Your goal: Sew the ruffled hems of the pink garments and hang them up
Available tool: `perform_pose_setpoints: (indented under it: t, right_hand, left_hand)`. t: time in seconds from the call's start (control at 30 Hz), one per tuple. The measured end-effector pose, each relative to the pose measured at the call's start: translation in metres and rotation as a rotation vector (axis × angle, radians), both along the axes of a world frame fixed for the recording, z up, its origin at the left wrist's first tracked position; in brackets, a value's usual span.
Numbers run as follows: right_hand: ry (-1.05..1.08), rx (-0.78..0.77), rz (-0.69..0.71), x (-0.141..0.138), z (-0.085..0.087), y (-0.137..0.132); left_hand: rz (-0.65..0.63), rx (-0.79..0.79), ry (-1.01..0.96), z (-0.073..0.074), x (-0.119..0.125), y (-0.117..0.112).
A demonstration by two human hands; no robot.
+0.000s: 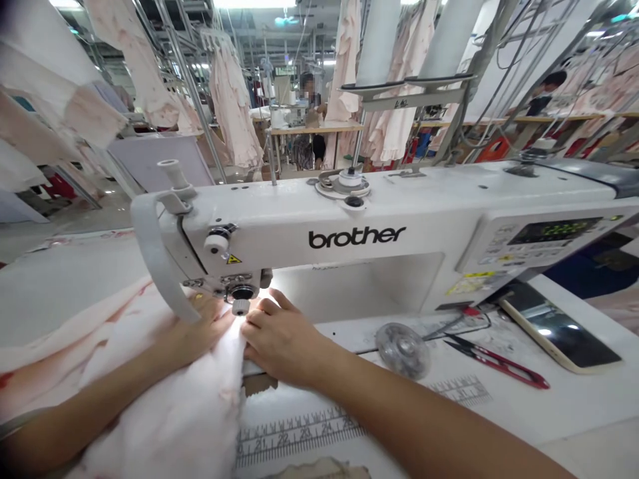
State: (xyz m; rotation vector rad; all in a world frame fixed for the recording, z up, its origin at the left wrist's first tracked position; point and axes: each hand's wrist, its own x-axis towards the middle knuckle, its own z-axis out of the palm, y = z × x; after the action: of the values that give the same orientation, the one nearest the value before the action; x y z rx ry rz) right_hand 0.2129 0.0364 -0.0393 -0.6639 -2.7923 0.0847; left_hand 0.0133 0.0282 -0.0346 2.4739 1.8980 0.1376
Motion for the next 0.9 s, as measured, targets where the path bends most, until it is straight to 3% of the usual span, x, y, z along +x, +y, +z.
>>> perform_pose_setpoints:
  t: [0.2,0.33,0.43,0.5,0.6,0.73,0.8,0.9]
  right_hand:
    - [0.003,0.038,0.002,0.005,0.002,0.004]
    - [-0.019,0.131,0.09,0.009,0.007,0.006]
    - [-0.015,0.223,0.226,0.011,0.008,0.005]
    - [0.001,0.283,0.331,0.011,0.008,0.003]
    - [0.035,0.355,0.482,0.01,0.009,-0.005]
    - [0.157,0.432,0.581,0.003,0.007,-0.022]
    - [0.204,0.449,0.589,-0.002,0.003,-0.031]
    - [0.234,0.439,0.593,-0.008,-0.004,-0.039]
  left_hand:
    - [-0.037,0.002,-0.017,0.002,-0.018,-0.006]
    - [-0.227,0.043,-0.108,0.015,-0.03,-0.048]
    - [-0.364,-0.057,-0.147,0.015,-0.027,-0.08]
    - [-0.332,-0.121,-0.232,0.011,-0.023,-0.09]
    - [-0.166,-0.149,-0.458,0.007,-0.023,-0.087]
    - [0.017,-0.081,-0.663,0.019,-0.035,-0.077]
    - [-0.012,-0.015,-0.632,0.024,-0.04,-0.075]
    - [-0.199,0.051,-0.46,0.021,-0.041,-0.075]
